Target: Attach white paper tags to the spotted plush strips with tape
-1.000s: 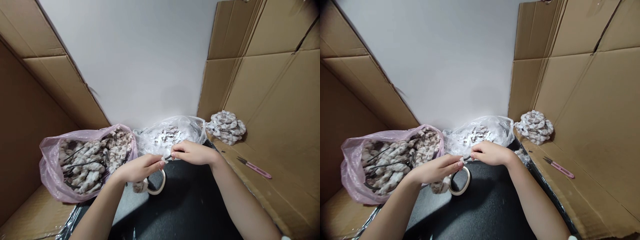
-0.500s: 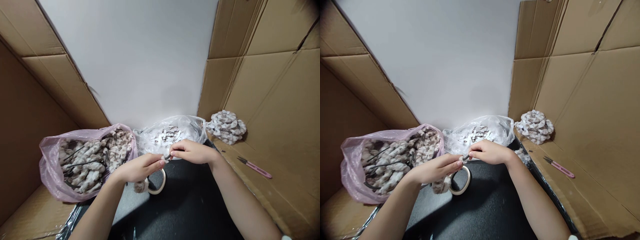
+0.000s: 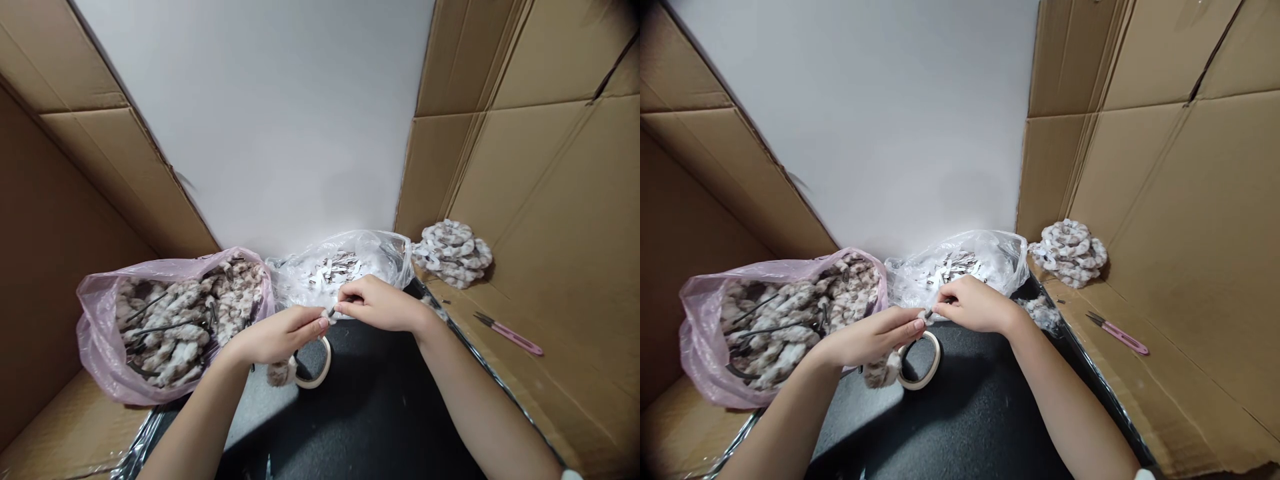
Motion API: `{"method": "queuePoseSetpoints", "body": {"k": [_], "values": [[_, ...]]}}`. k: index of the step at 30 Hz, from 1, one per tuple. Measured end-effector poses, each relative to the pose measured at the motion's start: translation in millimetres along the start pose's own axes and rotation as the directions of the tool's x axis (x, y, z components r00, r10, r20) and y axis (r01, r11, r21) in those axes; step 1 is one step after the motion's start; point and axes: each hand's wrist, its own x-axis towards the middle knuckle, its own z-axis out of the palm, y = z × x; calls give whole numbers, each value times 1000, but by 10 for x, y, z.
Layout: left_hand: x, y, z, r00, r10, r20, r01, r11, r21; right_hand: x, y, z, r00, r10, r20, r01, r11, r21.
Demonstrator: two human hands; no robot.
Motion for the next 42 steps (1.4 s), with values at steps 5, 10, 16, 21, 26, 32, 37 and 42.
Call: {"method": "queuePoseSetpoints", "body": {"k": [5,10,16,21,26,32,37,42], "values": [[3,-5,-1,1000,14,-10,-14,1000,-7,-1,-13,16,1000,9,-4,-9,1000,-29],[11,-28,-5,1000,22,-8,-22,1000,-8,-1,-13,10,998,-39,51,38,999,21],[26,-34,21,999,14,28,-13,999,-33,30,2,87,995,-47,89,46,999,22],[17,-27,-2,1000,24,10,-23,999,-31,-3,36,-20,996,-5,94,3,1000,11],[6,-13,-23,1000,27,3,-27,1000,0,-56,70,-153,997,55,58,-55,998,-6],[6,5,-13,1000,7,16,-7,999,39,-33,42,-104,997,28,74,-29,1000,4],[3,18,-16,1000,21,18,-22,999,29,-18,65,-45,999,36,23,-36,999,-27],[-2,12,-12,1000,4,17,-4,1000,31,-15,31,-8,999,35,-19,-36,999,-40]]}}
